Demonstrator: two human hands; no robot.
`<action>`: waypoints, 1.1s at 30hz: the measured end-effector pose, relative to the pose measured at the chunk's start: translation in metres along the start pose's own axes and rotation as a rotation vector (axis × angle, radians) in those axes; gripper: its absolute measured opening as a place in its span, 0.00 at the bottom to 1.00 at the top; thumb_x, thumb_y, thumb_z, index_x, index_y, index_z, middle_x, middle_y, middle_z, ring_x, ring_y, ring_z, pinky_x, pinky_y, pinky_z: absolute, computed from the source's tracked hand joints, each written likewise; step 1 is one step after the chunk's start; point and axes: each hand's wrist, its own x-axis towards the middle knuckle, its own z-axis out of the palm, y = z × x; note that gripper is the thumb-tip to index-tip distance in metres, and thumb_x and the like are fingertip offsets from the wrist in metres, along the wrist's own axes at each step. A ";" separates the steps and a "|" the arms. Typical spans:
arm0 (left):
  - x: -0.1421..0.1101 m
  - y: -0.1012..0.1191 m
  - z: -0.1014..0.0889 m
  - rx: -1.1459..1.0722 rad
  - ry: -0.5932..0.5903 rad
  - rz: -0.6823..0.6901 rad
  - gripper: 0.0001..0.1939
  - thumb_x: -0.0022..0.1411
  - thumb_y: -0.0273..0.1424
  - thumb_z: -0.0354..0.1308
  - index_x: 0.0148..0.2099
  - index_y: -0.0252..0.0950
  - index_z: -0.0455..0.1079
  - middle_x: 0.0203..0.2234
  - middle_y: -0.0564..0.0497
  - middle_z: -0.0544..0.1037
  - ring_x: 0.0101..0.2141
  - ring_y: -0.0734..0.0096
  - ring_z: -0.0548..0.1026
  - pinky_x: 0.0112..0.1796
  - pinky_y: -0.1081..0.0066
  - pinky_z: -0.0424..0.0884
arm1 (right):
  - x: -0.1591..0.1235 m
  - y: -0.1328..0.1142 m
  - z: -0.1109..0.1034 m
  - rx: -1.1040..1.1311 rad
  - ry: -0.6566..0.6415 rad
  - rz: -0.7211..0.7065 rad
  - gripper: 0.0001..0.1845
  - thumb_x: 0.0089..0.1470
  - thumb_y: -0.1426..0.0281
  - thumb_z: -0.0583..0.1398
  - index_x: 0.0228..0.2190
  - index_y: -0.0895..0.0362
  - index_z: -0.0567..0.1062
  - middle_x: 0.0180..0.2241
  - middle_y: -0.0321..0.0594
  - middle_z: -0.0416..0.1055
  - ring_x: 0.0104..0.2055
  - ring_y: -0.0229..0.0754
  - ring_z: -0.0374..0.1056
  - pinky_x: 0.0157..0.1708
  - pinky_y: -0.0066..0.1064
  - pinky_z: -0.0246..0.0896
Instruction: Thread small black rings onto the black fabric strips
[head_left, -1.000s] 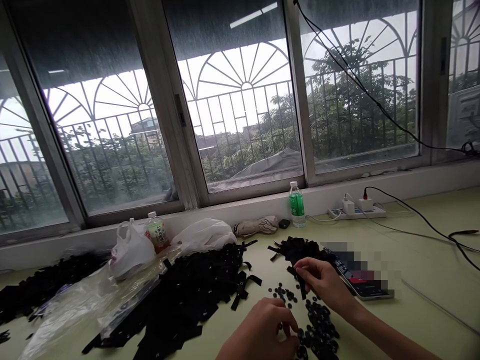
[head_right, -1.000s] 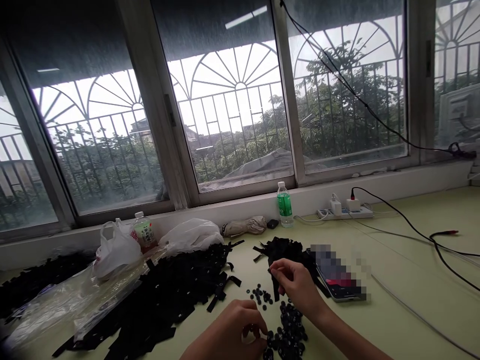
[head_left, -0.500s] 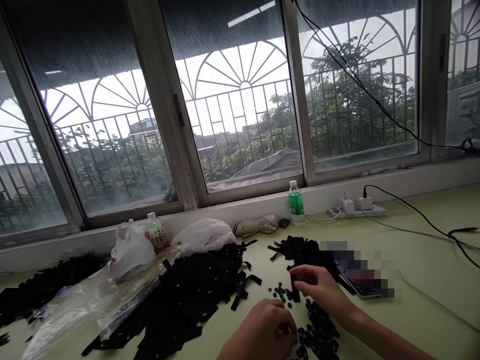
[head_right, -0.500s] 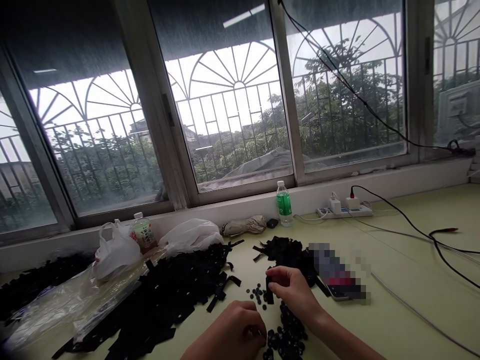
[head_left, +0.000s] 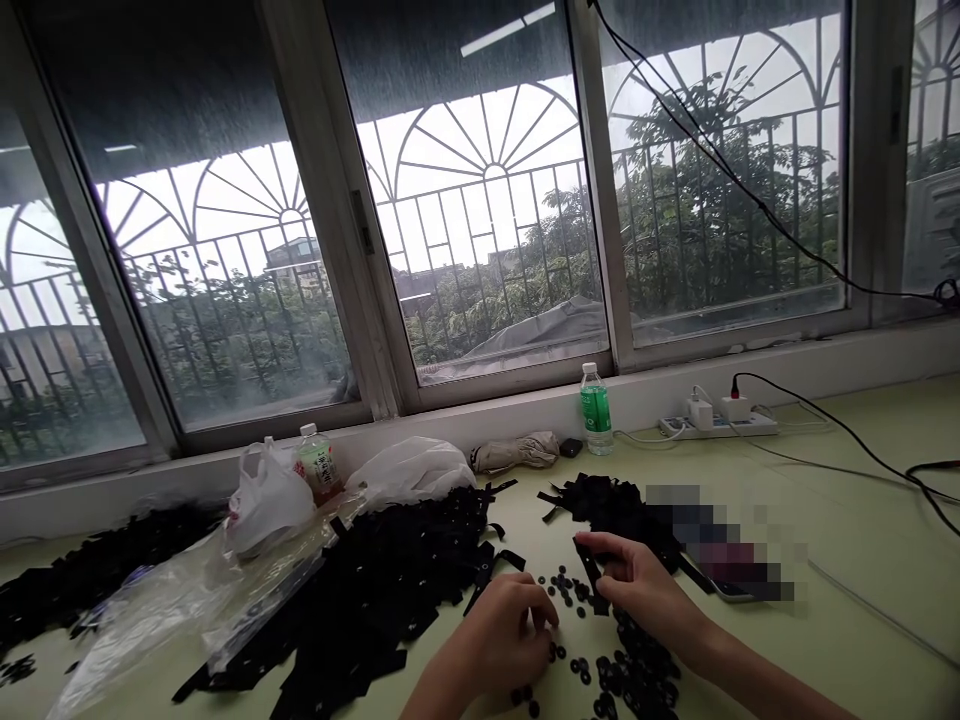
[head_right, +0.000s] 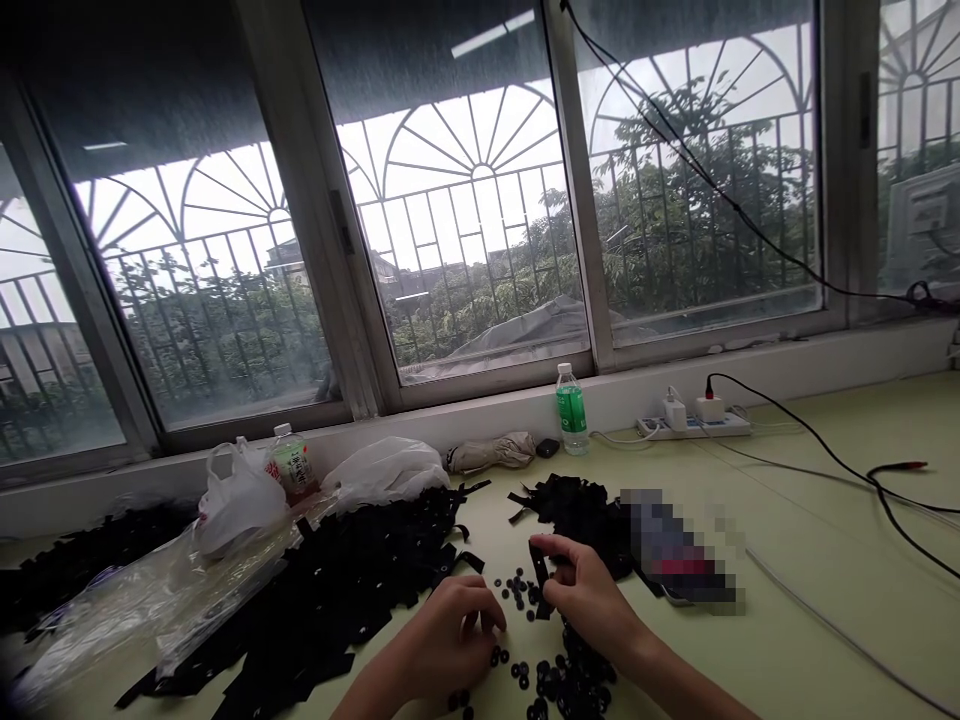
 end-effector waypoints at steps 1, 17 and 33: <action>0.000 0.000 0.000 -0.005 -0.014 0.002 0.14 0.48 0.21 0.51 0.35 0.37 0.75 0.29 0.50 0.73 0.29 0.75 0.68 0.28 0.78 0.63 | 0.000 0.001 0.001 0.010 -0.003 -0.008 0.33 0.40 0.73 0.57 0.51 0.61 0.69 0.20 0.27 0.59 0.22 0.34 0.54 0.24 0.27 0.52; 0.001 0.008 -0.004 0.011 -0.072 -0.028 0.12 0.50 0.23 0.52 0.34 0.38 0.75 0.30 0.50 0.73 0.30 0.73 0.68 0.29 0.77 0.63 | -0.007 -0.007 0.005 0.004 -0.042 0.005 0.35 0.42 0.72 0.55 0.55 0.62 0.63 0.18 0.25 0.51 0.21 0.34 0.47 0.22 0.27 0.46; -0.005 0.040 -0.007 -0.172 -0.192 0.077 0.10 0.47 0.24 0.55 0.32 0.35 0.76 0.24 0.52 0.75 0.25 0.75 0.68 0.27 0.78 0.66 | -0.005 -0.006 0.002 0.043 0.094 0.013 0.33 0.40 0.72 0.55 0.52 0.59 0.67 0.23 0.33 0.67 0.18 0.33 0.50 0.18 0.27 0.47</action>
